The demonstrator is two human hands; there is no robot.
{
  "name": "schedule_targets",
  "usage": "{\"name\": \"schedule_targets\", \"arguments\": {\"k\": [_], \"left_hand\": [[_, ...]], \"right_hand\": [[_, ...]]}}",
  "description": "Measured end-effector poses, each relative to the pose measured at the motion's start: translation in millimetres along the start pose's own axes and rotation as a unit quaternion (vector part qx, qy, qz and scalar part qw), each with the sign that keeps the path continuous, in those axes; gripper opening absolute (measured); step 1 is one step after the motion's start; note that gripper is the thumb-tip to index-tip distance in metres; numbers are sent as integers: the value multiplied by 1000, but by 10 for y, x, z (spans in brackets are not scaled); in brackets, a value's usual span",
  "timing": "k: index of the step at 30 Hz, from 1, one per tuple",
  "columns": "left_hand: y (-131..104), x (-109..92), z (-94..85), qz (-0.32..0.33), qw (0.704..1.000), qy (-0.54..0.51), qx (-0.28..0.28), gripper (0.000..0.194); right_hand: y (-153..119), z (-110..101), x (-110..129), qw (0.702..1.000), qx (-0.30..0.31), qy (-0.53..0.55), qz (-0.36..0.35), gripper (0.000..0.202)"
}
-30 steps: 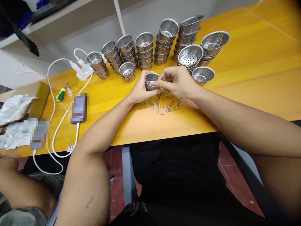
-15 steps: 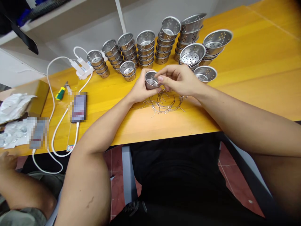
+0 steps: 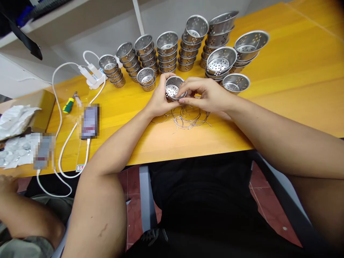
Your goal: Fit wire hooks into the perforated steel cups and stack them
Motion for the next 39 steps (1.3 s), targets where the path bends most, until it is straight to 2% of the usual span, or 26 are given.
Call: {"name": "schedule_targets", "arguments": {"k": [10, 15, 21, 30, 39], "left_hand": [[17, -47, 4, -6, 1000, -7, 14, 121], [-14, -42, 72, -15, 998, -27, 52, 119], [-34, -20, 123, -42, 995, -40, 79, 122], [-8, -5, 131, -52, 995, -40, 78, 121], [8, -36, 124, -75, 994, -45, 72, 126]], "right_hand": [[4, -14, 2, 1000, -28, 13, -3, 36], [-18, -14, -87, 1000, -26, -2, -9, 38], [-43, -31, -154, 1000, -14, -4, 28, 40], [-61, -27, -208, 999, -14, -15, 38, 42], [-45, -26, -148, 999, -18, -22, 36, 49]]}}
Point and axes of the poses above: each hand's wrist, its own y-axis towards the middle knuckle, its own z-axis out of the palm, x = y × z, the point moved 9 cm from there along y, towards the middle knuckle, and after that the axes turned 3 degrees about z, right-handed, at the moved point
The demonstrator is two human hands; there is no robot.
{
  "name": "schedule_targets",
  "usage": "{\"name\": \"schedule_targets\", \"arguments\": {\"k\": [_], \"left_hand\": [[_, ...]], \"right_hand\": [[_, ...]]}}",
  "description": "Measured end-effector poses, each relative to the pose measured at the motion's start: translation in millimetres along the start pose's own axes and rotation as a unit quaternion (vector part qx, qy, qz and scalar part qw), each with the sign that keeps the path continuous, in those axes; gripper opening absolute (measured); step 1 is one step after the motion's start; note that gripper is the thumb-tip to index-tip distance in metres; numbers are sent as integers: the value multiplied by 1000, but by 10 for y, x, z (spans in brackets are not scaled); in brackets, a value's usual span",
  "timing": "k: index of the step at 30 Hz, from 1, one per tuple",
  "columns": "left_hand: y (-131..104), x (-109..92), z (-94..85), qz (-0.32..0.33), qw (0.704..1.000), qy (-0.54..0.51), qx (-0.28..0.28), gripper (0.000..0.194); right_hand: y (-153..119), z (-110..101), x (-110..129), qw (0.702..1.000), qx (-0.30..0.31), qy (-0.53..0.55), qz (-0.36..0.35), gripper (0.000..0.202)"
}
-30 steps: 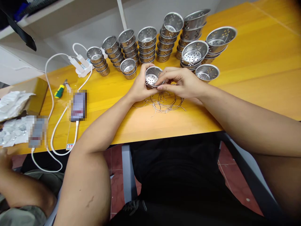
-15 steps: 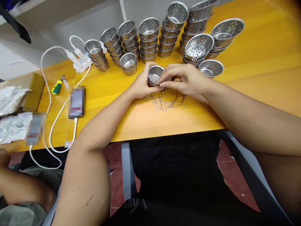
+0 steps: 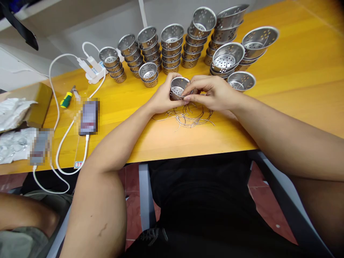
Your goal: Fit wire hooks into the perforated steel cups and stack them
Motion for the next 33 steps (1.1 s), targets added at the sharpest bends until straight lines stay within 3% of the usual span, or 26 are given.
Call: {"name": "schedule_targets", "arguments": {"k": [8, 20, 26, 33], "left_hand": [[-19, -31, -45, -3, 1000, 18, -4, 122], [-19, 2, -32, -2, 1000, 6, 4, 123], [-27, -11, -33, 0, 1000, 3, -2, 120], [-10, 35, -19, -4, 1000, 5, 10, 124]], "right_hand": [[-20, 17, -82, 1000, -4, 23, 6, 51], [7, 28, -21, 1000, -6, -2, -20, 54], [3, 20, -15, 1000, -1, -10, -22, 45], [-14, 14, -12, 1000, 7, -5, 7, 45]]}}
Point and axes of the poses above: each hand's wrist, its own y-axis towards the middle knuckle, its own z-axis out of the palm, x = y × z, the point moved 9 cm from there along y, towards the middle knuckle, and after that the axes turned 3 degrees about z, right-handed, at the moved point
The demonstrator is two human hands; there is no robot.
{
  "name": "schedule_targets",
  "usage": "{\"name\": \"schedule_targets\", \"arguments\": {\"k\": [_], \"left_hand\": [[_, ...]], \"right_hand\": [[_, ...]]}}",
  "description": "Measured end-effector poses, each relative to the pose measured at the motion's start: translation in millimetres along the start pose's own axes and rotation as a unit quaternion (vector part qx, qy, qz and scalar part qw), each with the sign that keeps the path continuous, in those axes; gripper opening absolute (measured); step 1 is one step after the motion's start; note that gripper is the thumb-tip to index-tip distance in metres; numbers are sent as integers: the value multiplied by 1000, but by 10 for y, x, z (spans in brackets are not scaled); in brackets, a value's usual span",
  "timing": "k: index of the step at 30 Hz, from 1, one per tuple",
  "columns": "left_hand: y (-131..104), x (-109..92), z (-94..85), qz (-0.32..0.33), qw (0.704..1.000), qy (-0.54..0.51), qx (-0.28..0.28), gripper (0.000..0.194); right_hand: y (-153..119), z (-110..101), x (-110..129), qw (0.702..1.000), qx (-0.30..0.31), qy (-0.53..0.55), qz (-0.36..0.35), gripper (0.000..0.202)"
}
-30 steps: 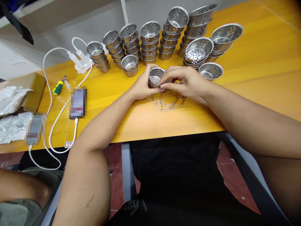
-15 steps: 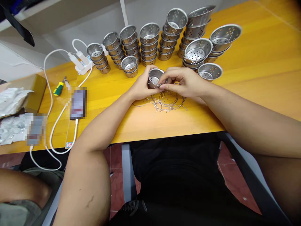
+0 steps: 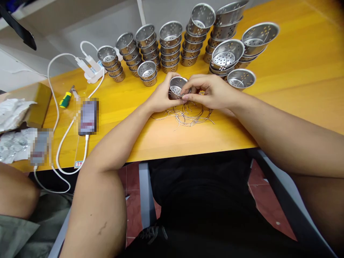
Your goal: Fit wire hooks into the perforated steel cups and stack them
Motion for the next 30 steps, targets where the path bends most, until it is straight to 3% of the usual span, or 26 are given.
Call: {"name": "schedule_targets", "arguments": {"k": [5, 10, 21, 30], "left_hand": [[8, 53, 4, -9, 1000, -11, -3, 132], [2, 29, 14, -22, 999, -27, -7, 128], [3, 12, 18, 4, 1000, 17, -3, 122], [-13, -7, -1, -13, 1000, 9, 2, 131]], "right_hand": [[-29, 6, -3, 999, 8, 10, 38, 55], [-59, -10, 40, 998, 10, 22, 61, 61], [-39, -4, 71, 999, 12, -30, 33, 60], [-66, -40, 32, 997, 5, 22, 69, 66]]}}
Point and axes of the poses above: each hand's wrist, its own y-axis towards the middle knuckle, its own z-axis out of the palm, x = y × z, the point moved 9 cm from there along y, towards the middle knuckle, and after that the axes turned 3 degrees about z, right-handed, at the moved point
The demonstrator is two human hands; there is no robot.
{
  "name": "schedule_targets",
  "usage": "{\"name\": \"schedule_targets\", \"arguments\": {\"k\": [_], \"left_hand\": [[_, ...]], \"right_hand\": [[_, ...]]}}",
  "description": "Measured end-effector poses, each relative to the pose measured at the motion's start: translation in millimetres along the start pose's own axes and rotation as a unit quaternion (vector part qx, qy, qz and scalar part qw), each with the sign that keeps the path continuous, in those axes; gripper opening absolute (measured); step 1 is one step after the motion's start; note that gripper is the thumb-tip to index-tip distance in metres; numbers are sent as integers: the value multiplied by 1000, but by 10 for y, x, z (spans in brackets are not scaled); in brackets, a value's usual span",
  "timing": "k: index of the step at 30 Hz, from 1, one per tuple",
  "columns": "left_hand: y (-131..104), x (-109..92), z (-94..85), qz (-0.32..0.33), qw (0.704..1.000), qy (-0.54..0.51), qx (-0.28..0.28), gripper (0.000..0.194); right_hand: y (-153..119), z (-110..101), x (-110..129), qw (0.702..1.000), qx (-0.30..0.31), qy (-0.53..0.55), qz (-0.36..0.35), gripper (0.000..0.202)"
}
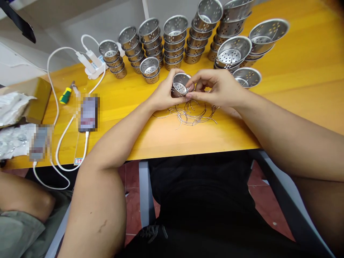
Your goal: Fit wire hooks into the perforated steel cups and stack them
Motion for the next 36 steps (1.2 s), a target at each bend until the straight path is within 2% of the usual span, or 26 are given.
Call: {"name": "schedule_targets", "arguments": {"k": [3, 7, 11, 17, 24, 29, 36], "left_hand": [[-6, -15, -11, -3, 1000, 12, 3, 130], [-1, 8, -68, -1, 999, 28, -29, 125], [3, 48, -111, 12, 997, 39, -61, 121], [-3, 51, -77, 32, 996, 70, -40, 120], [-3, 39, -86, 36, 996, 67, -46, 117], [-1, 47, -69, 49, 995, 73, -41, 118], [-3, 131, -77, 53, 995, 64, -56, 119]], "right_hand": [[2, -33, 19, 1000, -19, -21, -9, 62], [1, -142, 98, 994, -84, -64, -43, 48], [16, -81, 120, 991, -58, -102, -68, 40], [13, 56, 117, 986, -25, -138, -89, 30], [-1, -8, 158, 980, -64, -157, -105, 14], [4, 39, 126, 982, -33, -166, -85, 17], [-11, -8, 177, 976, -69, -180, -100, 15]]}}
Point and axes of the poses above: each hand's wrist, its own y-axis towards the middle knuckle, its own z-axis out of the palm, x = y × z, the point moved 9 cm from there along y, towards the middle knuckle, and after that the axes turned 3 degrees about z, right-handed, at the moved point
